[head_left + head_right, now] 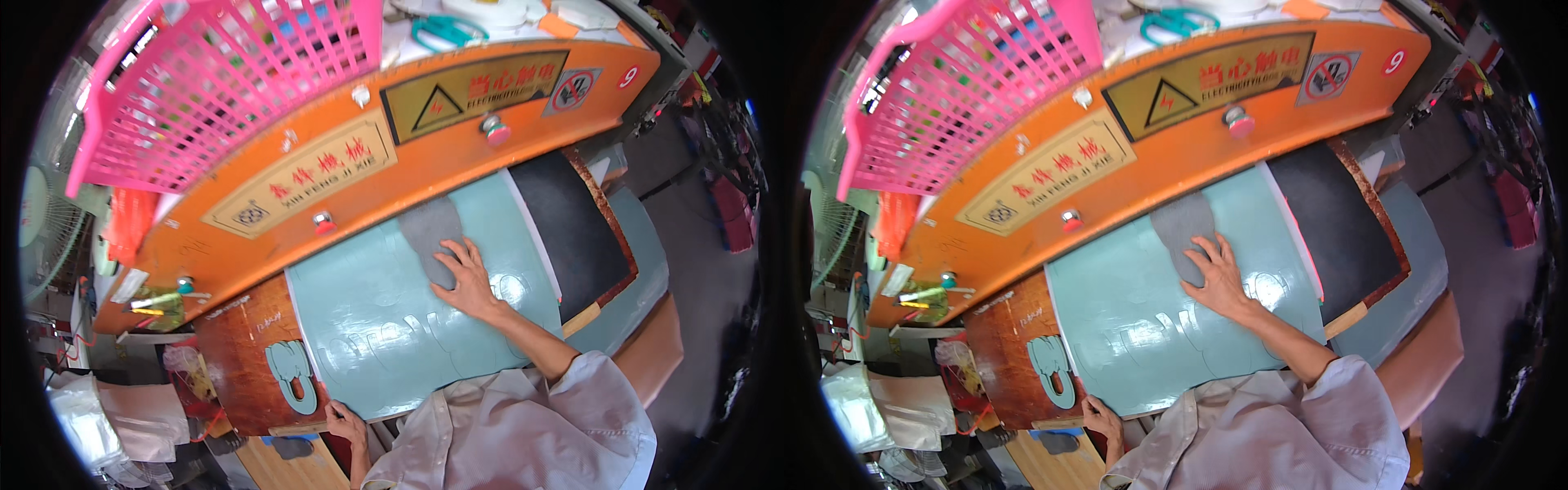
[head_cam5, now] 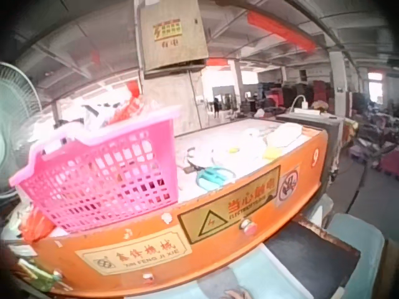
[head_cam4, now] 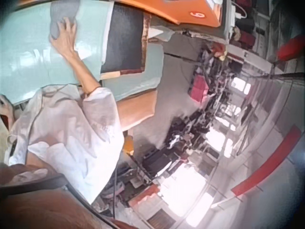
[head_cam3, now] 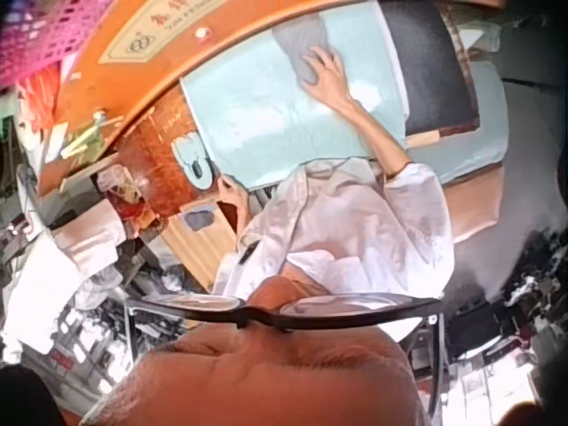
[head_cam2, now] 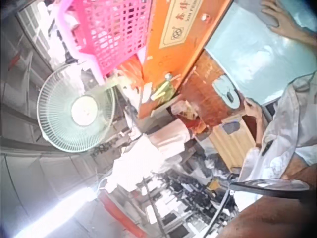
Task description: The person places light-blue plastic sheets into an orange industrial machine, runs them through rollers, and then removes the processed material. They peel away excess plastic from the cut shapes and stack the finished pieces on the machine's side table.
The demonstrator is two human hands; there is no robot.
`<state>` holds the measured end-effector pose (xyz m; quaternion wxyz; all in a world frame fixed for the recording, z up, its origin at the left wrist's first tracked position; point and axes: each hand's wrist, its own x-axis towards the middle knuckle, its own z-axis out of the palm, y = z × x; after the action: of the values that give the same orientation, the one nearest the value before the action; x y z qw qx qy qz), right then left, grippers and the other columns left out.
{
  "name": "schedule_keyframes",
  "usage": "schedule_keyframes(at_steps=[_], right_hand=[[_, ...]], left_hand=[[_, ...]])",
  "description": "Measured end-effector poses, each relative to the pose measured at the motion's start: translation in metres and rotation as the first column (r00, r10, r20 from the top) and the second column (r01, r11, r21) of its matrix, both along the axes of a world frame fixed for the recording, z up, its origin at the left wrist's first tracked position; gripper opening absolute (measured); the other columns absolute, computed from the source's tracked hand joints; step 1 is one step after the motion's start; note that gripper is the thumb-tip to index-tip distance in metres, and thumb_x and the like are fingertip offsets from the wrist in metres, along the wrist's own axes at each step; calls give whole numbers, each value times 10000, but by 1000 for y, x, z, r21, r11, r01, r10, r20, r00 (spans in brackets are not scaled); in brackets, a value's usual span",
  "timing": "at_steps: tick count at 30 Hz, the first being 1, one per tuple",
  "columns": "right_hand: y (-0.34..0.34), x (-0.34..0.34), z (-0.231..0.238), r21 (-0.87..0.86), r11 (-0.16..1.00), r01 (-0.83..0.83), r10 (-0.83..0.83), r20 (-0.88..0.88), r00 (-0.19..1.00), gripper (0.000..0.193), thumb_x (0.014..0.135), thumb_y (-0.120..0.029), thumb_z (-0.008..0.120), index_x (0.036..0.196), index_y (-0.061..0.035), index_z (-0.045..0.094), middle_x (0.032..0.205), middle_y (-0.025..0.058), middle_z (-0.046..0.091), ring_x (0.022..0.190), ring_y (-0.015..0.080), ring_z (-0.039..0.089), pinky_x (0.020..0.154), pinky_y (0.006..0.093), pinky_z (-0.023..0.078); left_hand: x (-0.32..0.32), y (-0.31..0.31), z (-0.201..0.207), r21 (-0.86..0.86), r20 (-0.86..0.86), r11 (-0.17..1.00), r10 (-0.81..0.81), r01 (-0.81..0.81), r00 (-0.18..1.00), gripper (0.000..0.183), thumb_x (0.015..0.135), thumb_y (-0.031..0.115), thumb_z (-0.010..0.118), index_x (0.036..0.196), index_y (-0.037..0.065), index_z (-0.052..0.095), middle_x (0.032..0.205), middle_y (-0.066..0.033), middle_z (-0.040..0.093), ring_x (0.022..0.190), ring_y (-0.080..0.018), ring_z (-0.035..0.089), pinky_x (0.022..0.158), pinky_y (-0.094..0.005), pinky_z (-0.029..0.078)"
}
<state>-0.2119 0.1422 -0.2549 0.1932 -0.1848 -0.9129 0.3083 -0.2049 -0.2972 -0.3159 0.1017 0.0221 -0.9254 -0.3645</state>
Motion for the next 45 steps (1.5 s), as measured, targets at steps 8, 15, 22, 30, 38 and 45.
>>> schedule_keyframes(at_steps=[8,15,22,30,38,45], right_hand=[[106,-23,132,-262,932,250,-355,-528,772,129,993,-131,717,987,-10,673,859,98,638,778,249,615,744,385,508],[143,-8,160,-144,980,137,-181,-360,915,152,964,-156,731,956,-14,678,879,103,638,814,275,642,755,404,525],[183,74,82,47,897,439,-439,-24,898,263,941,-288,751,968,-28,719,900,125,697,862,351,668,849,473,491],[161,128,43,-110,888,446,-458,-158,875,390,1013,-371,673,849,-19,709,823,209,730,822,442,667,863,519,476],[134,143,23,0,897,441,-441,-33,897,352,1014,-280,646,858,29,710,821,282,705,858,495,688,806,578,523],[84,189,2,-194,823,534,-500,200,843,287,971,-276,679,943,4,737,779,192,734,841,422,728,809,510,551]], left_hand=[[-72,37,23,-35,-124,993,110,-115,986,339,1052,265,648,1028,-62,734,855,-202,738,728,-317,670,731,-452,516],[-159,75,54,-17,-117,1000,-18,17,993,389,1063,319,596,984,-39,727,724,-205,653,654,-300,624,669,-469,483],[-194,117,77,-22,-117,999,-41,39,992,477,1061,388,567,903,-43,695,672,-160,623,619,-245,573,636,-454,460],[-159,99,77,-75,-134,997,-25,15,991,483,1056,430,573,958,-15,733,713,-195,656,671,-343,634,705,-493,498],[-139,57,49,66,-114,991,-109,117,987,492,1058,443,595,951,-22,712,697,-200,625,672,-342,616,688,-486,480],[-75,16,18,35,-169,999,-31,38,985,459,1080,369,555,1001,-56,710,816,-233,685,732,-377,638,714,-493,479]])
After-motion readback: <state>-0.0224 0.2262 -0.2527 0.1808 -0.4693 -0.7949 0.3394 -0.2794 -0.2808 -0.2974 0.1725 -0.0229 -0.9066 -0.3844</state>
